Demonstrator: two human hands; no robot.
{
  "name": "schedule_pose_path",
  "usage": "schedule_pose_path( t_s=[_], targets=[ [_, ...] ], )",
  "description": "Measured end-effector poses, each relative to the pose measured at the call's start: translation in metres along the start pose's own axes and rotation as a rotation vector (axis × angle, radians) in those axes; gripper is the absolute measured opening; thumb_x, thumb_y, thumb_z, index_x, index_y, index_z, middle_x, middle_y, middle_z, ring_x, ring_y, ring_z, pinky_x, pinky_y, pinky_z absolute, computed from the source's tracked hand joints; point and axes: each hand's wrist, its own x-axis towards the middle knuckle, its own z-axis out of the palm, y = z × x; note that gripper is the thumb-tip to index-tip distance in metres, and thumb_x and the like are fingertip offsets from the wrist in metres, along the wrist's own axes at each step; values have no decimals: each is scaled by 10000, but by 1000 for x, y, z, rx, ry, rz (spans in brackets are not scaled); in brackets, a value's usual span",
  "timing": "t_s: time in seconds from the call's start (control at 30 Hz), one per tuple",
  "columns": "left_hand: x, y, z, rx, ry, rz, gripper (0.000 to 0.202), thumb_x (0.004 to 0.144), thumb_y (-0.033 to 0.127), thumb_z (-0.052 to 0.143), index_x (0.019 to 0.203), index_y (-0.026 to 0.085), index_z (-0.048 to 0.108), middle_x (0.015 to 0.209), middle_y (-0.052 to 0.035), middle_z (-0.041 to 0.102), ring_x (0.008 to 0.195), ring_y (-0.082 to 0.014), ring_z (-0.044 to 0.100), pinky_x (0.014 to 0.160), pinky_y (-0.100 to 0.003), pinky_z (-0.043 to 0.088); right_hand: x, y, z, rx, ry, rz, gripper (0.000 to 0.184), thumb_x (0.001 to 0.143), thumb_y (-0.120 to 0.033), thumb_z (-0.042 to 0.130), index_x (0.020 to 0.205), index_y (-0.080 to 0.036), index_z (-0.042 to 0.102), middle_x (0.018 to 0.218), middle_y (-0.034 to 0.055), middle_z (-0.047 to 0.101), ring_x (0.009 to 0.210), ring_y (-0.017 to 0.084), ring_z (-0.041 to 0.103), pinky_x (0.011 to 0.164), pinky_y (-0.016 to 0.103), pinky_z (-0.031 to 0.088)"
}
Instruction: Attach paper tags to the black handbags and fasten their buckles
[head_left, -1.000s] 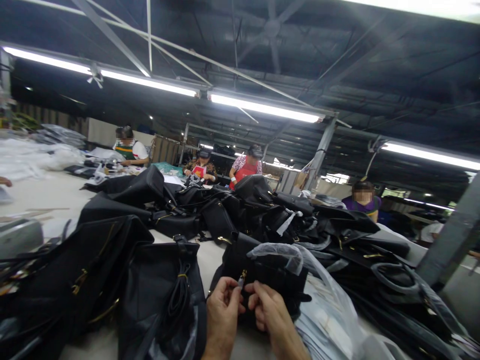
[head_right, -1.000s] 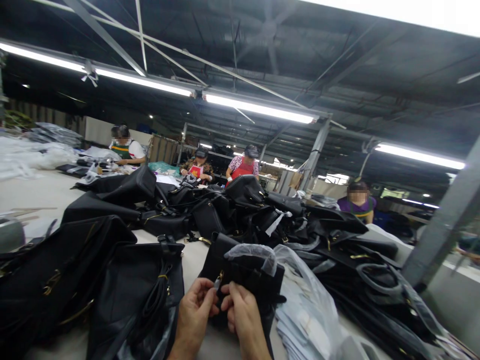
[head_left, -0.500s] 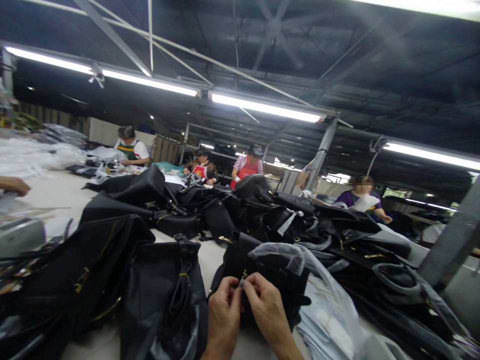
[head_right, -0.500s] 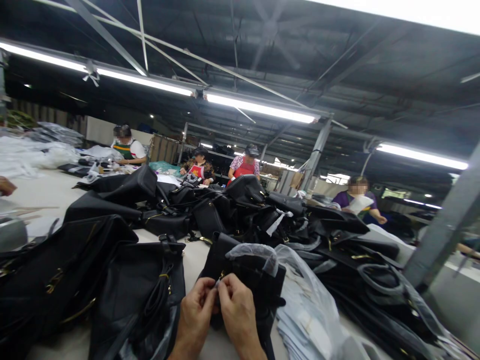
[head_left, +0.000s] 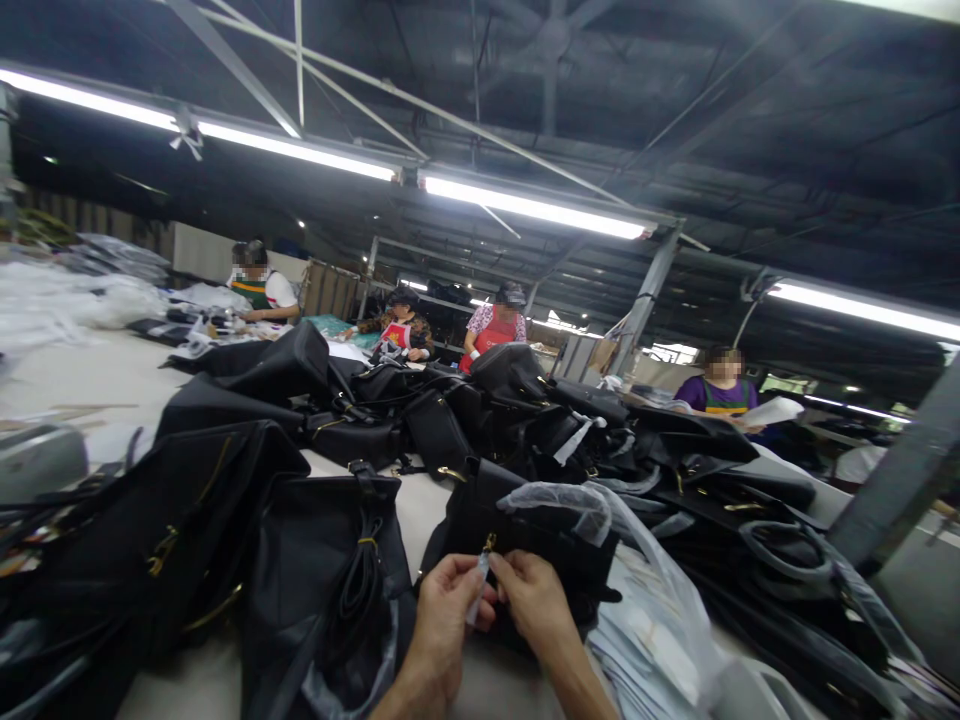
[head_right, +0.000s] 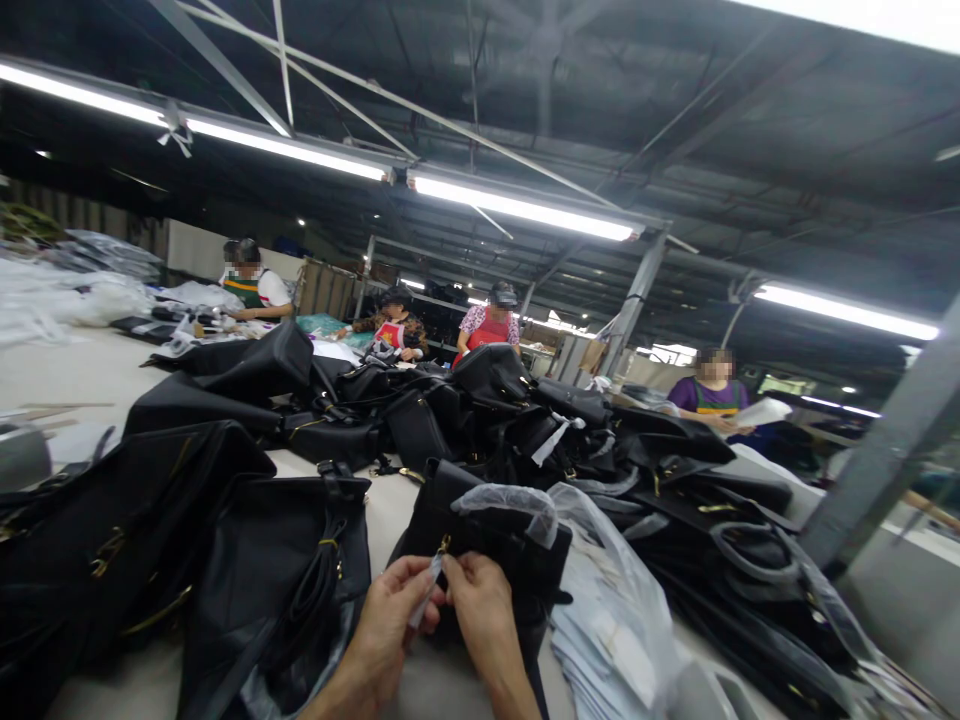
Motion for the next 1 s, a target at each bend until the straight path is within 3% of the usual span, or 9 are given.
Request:
schedule_pose_path(
  t_s=[0.13, 0.23, 0.33, 0.5, 0.63, 0.77, 0.9, 1.0],
  targets=[
    [-1, -4, 2, -8, 27, 59, 577, 518, 529, 802, 874, 189, 503, 498, 32, 623, 370, -82, 490, 399, -179, 350, -1, 3, 4, 104, -50, 140, 495, 573, -653, 681, 497, -222, 452, 394, -73, 395, 307, 47, 249, 337, 207, 164],
    [-2, -8, 3, 64, 58, 195, 531, 592, 526, 773, 909, 180, 525, 495, 48, 603, 384, -88, 499, 406, -180, 369, -5, 2, 9, 158, 1, 137, 508, 541, -678, 683, 571, -212, 484, 440, -72, 427, 322, 46, 270, 341, 200, 183],
    [-3, -10, 3, 142, 78, 247, 464, 636, 519, 746, 866, 147, 592, 528, 22, 613, 419, -91, 520, 428, -187, 395, -8, 0, 13, 173, 86, 59, 469, 538, -631, 706, 597, -193, 549, 463, -51, 472, 381, 78, 368, 383, 216, 265],
    [-2, -8, 2, 119, 77, 199, 471, 582, 505, 780, 814, 126, 625, 529, 7, 623, 395, -82, 502, 405, -185, 370, -12, -6, 12, 164, 77, -25, 316, 584, -473, 667, 497, -180, 585, 464, -10, 520, 482, 120, 464, 482, 236, 356],
    [1, -2, -1, 101, 29, 145, 468, 546, 480, 812, 786, 128, 617, 499, 23, 607, 363, -71, 480, 382, -180, 348, -12, -10, 10, 178, -56, 75, 305, 618, -435, 575, 448, -209, 460, 409, -51, 420, 362, 62, 285, 377, 214, 195],
    [2, 3, -6, 55, -58, 42, 489, 538, 451, 833, 836, 133, 610, 579, -16, 662, 428, -112, 573, 432, -210, 424, -6, -10, 5, 182, -144, 147, 320, 626, -475, 571, 491, -214, 446, 402, -84, 370, 337, 35, 186, 367, 202, 98],
    [-4, 3, -10, -3, -116, -46, 560, 503, 356, 872, 939, 148, 589, 710, -46, 713, 575, -146, 657, 578, -259, 516, -1, -9, 4, 143, -134, 67, 370, 640, -507, 606, 485, -199, 471, 414, -66, 412, 361, 49, 286, 376, 200, 198],
    [-8, 2, -15, -13, -138, -77, 530, 487, 312, 886, 895, 153, 587, 694, -29, 706, 605, -151, 662, 601, -264, 526, -11, -8, 3, 108, -124, -23, 367, 669, -486, 630, 498, -177, 533, 445, -31, 494, 425, 84, 426, 435, 205, 320]
  ],
)
